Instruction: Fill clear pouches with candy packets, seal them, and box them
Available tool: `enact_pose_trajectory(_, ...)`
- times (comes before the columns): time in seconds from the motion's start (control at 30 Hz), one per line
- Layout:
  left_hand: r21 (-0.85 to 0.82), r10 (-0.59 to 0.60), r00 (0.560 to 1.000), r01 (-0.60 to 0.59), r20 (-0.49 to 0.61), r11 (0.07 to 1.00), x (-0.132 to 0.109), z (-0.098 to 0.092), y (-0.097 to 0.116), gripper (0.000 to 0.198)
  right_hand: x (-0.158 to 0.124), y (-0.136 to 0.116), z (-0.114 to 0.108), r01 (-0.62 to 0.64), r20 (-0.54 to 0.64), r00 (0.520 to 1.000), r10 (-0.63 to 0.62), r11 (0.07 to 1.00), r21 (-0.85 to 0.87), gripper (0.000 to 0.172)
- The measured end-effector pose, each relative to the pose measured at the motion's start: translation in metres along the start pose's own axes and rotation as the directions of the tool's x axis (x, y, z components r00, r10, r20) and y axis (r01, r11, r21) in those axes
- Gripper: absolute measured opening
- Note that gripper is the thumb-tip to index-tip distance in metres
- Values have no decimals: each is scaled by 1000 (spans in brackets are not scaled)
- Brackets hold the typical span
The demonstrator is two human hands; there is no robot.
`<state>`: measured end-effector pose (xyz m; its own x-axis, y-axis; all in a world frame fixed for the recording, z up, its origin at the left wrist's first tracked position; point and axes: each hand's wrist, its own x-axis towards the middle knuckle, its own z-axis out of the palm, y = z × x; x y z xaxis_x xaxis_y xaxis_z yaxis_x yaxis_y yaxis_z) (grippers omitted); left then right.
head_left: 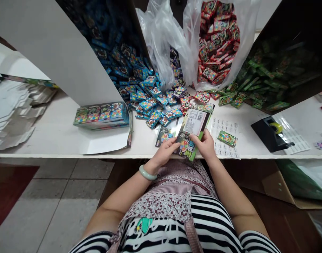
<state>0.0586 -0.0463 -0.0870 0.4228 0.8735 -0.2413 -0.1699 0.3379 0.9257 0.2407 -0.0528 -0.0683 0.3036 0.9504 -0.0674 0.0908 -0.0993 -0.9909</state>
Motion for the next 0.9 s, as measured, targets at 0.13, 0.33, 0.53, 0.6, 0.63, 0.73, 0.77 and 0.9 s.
enact_pose_trajectory(0.13,-211,-146,981,171,130,962,-9,-4,-2,54,-1,3,-2,-108,96,991,93,981,161,50)
enact_pose_trajectory(0.33,-100,149,984,-159,-96,982,11,3,15,65,-15,7,-9,-161,363,922,132,986,51,50)
enact_pose_trajectory(0.53,30,212,974,-215,77,976,9,14,22,71,-20,-5,-29,66,92,992,-86,976,208,57)
enact_pose_trajectory(0.6,52,204,972,-211,117,976,2,13,22,68,-21,-9,-32,108,39,992,-119,971,211,62)
enact_pose_trajectory(0.63,65,210,970,-219,125,974,-1,12,23,68,-22,-10,-32,120,28,991,-129,969,218,65)
enact_pose_trajectory(0.73,103,223,960,-242,166,965,-7,6,31,69,-25,-10,-28,141,26,988,-151,962,232,64)
enact_pose_trajectory(0.77,102,221,956,-243,191,965,-8,4,33,69,-25,-10,-27,150,35,986,-162,964,219,58)
enact_pose_trajectory(0.9,86,146,950,-175,276,981,-11,-2,40,62,-27,-11,-31,188,100,976,-195,979,71,26)
